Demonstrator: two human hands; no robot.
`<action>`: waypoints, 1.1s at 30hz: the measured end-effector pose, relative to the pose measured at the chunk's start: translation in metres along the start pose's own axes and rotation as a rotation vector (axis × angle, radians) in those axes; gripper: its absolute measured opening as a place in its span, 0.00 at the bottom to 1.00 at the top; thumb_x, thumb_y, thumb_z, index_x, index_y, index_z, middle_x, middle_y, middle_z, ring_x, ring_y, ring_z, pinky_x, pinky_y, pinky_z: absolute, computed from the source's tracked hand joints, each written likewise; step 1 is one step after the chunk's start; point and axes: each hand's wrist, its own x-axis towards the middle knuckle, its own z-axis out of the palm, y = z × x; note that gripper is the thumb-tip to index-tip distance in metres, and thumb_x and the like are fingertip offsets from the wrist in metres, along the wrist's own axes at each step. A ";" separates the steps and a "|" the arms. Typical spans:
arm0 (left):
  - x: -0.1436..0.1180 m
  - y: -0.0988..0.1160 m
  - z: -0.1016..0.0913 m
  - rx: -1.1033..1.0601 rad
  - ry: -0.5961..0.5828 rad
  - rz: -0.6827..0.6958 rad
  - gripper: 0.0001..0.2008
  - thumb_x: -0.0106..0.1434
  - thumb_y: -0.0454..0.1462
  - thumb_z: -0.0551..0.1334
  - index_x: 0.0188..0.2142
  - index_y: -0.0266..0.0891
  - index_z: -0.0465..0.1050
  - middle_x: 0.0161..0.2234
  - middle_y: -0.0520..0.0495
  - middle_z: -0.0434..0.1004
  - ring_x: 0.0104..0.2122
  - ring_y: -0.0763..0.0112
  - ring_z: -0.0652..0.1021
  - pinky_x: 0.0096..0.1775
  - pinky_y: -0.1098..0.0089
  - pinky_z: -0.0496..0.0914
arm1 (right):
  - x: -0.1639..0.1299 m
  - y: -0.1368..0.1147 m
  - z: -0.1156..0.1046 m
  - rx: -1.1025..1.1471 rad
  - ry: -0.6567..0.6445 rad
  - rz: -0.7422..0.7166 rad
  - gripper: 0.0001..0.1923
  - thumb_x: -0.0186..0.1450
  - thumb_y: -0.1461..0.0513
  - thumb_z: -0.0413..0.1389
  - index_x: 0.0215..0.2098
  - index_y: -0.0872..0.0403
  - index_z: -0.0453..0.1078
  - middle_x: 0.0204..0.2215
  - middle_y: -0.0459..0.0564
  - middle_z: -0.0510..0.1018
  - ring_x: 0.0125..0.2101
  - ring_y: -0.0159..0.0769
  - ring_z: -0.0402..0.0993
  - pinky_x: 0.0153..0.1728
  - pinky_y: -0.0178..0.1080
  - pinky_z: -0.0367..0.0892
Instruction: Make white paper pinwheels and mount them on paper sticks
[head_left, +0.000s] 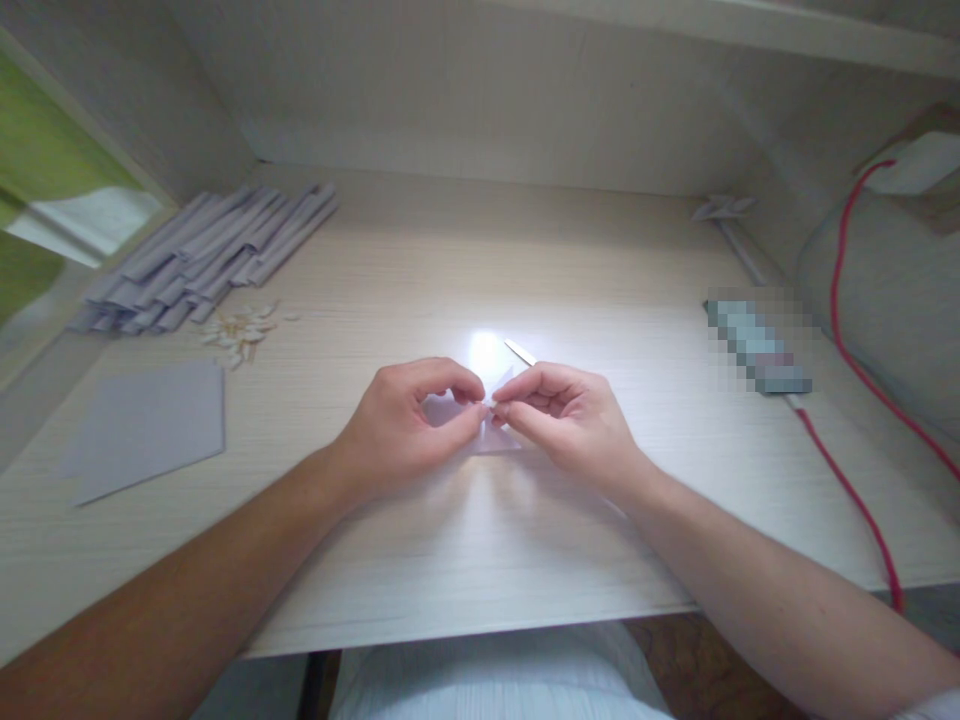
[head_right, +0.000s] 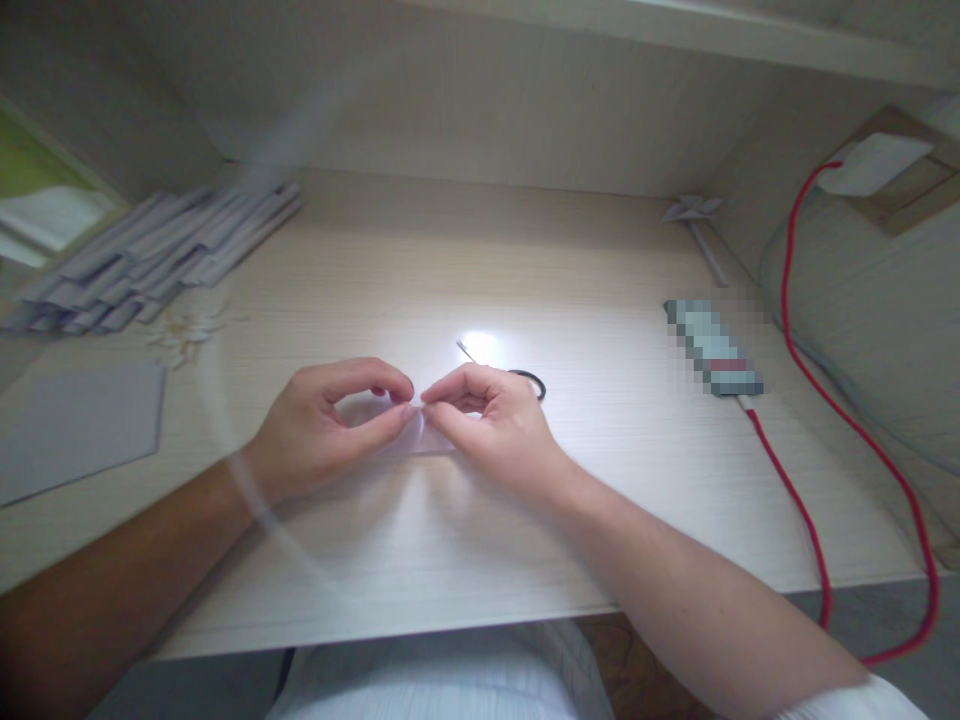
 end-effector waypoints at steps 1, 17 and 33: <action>0.000 0.000 0.000 -0.004 -0.002 0.006 0.03 0.63 0.34 0.66 0.34 0.40 0.80 0.33 0.50 0.83 0.34 0.69 0.80 0.38 0.70 0.71 | 0.000 0.001 0.000 -0.015 -0.003 -0.008 0.03 0.62 0.63 0.65 0.35 0.54 0.80 0.31 0.49 0.85 0.34 0.38 0.82 0.39 0.40 0.76; 0.000 -0.003 0.001 0.097 0.016 0.137 0.05 0.60 0.29 0.65 0.34 0.38 0.79 0.33 0.48 0.82 0.34 0.69 0.79 0.39 0.69 0.71 | 0.000 -0.003 0.000 -0.101 0.020 -0.025 0.03 0.60 0.66 0.64 0.33 0.55 0.80 0.30 0.48 0.85 0.32 0.36 0.80 0.37 0.38 0.72; 0.001 -0.004 0.003 0.086 0.063 0.232 0.06 0.60 0.27 0.66 0.34 0.37 0.80 0.32 0.47 0.81 0.35 0.67 0.78 0.40 0.66 0.70 | 0.002 0.001 0.000 0.057 -0.034 0.021 0.06 0.60 0.65 0.66 0.35 0.55 0.76 0.30 0.48 0.83 0.32 0.36 0.80 0.36 0.38 0.73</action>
